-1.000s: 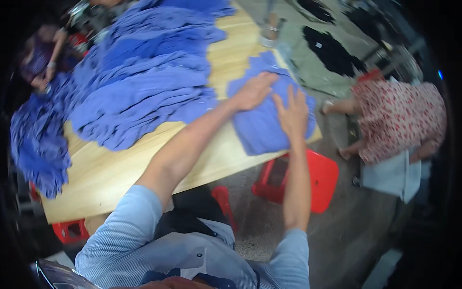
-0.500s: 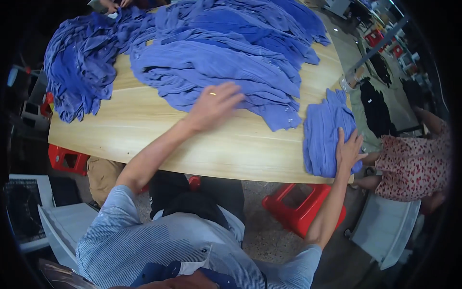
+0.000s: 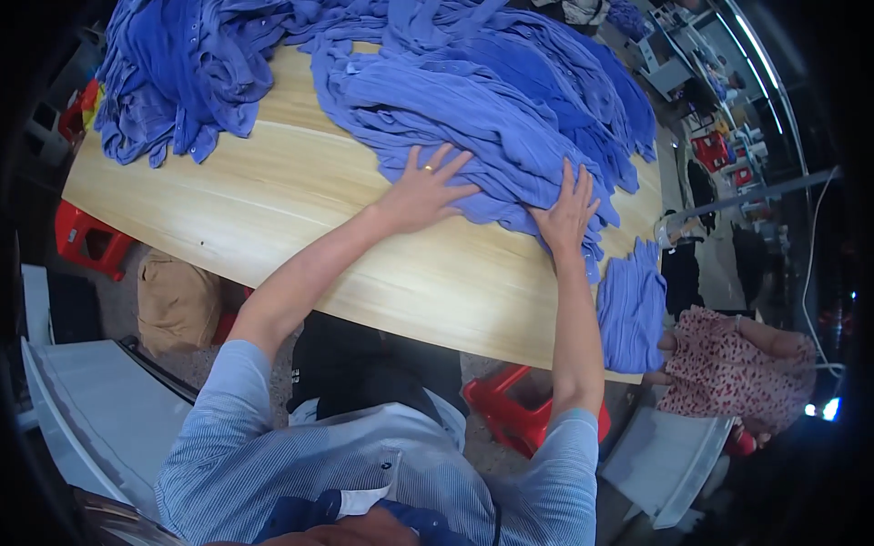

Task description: Fastening small metal snaps along the seam of blue pleated garments on a wooden work table.

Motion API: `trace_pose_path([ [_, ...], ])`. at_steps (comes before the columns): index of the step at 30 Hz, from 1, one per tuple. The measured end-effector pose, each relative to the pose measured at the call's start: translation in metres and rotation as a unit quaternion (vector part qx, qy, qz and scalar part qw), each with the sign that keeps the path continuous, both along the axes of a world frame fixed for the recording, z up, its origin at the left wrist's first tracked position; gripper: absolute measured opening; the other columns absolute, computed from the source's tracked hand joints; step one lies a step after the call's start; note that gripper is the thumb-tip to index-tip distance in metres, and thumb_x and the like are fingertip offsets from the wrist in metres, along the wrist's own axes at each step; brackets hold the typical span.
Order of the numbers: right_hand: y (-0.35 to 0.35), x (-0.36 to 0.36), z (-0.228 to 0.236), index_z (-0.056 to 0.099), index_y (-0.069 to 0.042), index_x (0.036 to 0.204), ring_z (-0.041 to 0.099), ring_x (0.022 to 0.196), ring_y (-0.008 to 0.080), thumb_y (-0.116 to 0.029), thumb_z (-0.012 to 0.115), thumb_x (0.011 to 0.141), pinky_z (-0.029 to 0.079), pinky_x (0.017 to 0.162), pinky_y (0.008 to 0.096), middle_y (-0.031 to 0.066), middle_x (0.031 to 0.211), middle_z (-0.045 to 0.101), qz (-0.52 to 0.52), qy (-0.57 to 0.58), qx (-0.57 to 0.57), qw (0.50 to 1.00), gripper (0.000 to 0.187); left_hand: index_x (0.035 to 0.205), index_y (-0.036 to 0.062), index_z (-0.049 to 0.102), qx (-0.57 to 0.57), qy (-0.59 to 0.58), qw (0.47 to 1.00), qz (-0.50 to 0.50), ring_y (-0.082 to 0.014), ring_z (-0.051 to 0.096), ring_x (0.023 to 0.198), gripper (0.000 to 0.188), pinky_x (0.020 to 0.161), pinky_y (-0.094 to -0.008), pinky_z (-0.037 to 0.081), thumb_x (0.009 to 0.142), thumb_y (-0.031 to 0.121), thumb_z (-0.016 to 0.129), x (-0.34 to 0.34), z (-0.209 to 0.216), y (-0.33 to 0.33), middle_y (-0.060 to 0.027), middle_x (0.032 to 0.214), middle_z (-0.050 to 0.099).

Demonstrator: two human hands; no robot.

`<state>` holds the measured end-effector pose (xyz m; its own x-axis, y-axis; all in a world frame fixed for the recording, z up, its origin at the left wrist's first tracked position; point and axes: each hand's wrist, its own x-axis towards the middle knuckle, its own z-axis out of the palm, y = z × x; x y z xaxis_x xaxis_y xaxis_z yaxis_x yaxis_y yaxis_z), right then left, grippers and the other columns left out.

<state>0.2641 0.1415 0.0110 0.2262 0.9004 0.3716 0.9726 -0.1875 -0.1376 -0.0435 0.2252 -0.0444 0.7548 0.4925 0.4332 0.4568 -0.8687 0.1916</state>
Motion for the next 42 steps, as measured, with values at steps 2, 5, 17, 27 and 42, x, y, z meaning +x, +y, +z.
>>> trace_pose_path([
  [2, 0.014, 0.016, -0.008, 0.033, -0.022, 0.177, 0.03, 0.167, 0.0439, -0.037, 0.105, 0.07, 0.025, 0.129, 0.0786, 0.0187, 0.18, 0.033, 0.003, -0.02, 0.011, 1.0, 0.129, 0.153, 0.0334, 0.068, -0.029, -0.015, 0.999, 0.006, -0.041, 0.02, 0.17, 0.05, 0.124, -0.0814, 0.022, 0.107, 0.05, 0.07, 0.013, -0.005, 0.01, -0.0119, 0.184, 0.03],
  [5, 0.032, 0.033, -0.016, 0.034, -0.021, 0.176, 0.03, 0.167, 0.0438, -0.032, 0.103, 0.072, 0.026, 0.128, 0.0785, 0.0188, 0.18, 0.033, 0.013, -0.038, 0.028, 0.999, 0.125, 0.153, 0.0329, 0.068, -0.033, -0.022, 0.999, 0.032, -0.0409, 0.021, 0.17, 0.049, 0.125, -0.0816, 0.021, 0.107, 0.049, 0.07, 0.03, -0.009, 0.015, -0.0122, 0.184, 0.031],
  [17, 0.026, 0.01, 0.045, 0.058, 0.002, 0.161, 0.065, 0.139, 0.0331, -0.041, 0.092, 0.092, 0.05, 0.118, 0.0432, 0.0187, 0.151, 0.068, 0.074, 0.217, 0.086, 0.97, 0.088, 0.125, 0.0098, 0.075, 0.015, -0.262, 0.965, -0.008, -0.0256, 0.07, 0.118, 0.036, 0.098, -0.044, 0.052, 0.096, 0.029, 0.086, -0.001, 0.005, 0.005, -0.0065, 0.119, 0.072],
  [27, -0.005, 0.062, -0.056, 0.073, -0.008, 0.141, 0.07, 0.137, 0.0319, -0.027, 0.066, 0.111, 0.053, 0.123, 0.0565, 0.0128, 0.145, 0.076, 0.189, 0.888, 0.121, 0.402, 0.037, 0.163, 0.0059, 0.05, -0.69, -0.592, 0.41, -0.08, -0.0294, 0.058, 0.148, 0.061, 0.126, -0.0509, 0.046, 0.106, 0.018, 0.066, -0.032, -0.01, 0.03, -0.0119, 0.162, 0.06],
  [42, -0.158, 0.036, -0.059, 0.063, -0.005, 0.152, 0.073, 0.128, 0.0276, -0.02, 0.074, 0.108, 0.062, 0.109, 0.0459, 0.0136, 0.143, 0.074, -0.226, 0.934, 0.109, 0.253, 0.048, 0.165, 0.0, 0.044, -0.723, -0.59, 0.359, 0.029, -0.0329, 0.05, 0.156, 0.068, 0.134, -0.055, 0.038, 0.101, 0.005, 0.066, -0.133, 0.021, -0.076, -0.0161, 0.169, 0.052],
])
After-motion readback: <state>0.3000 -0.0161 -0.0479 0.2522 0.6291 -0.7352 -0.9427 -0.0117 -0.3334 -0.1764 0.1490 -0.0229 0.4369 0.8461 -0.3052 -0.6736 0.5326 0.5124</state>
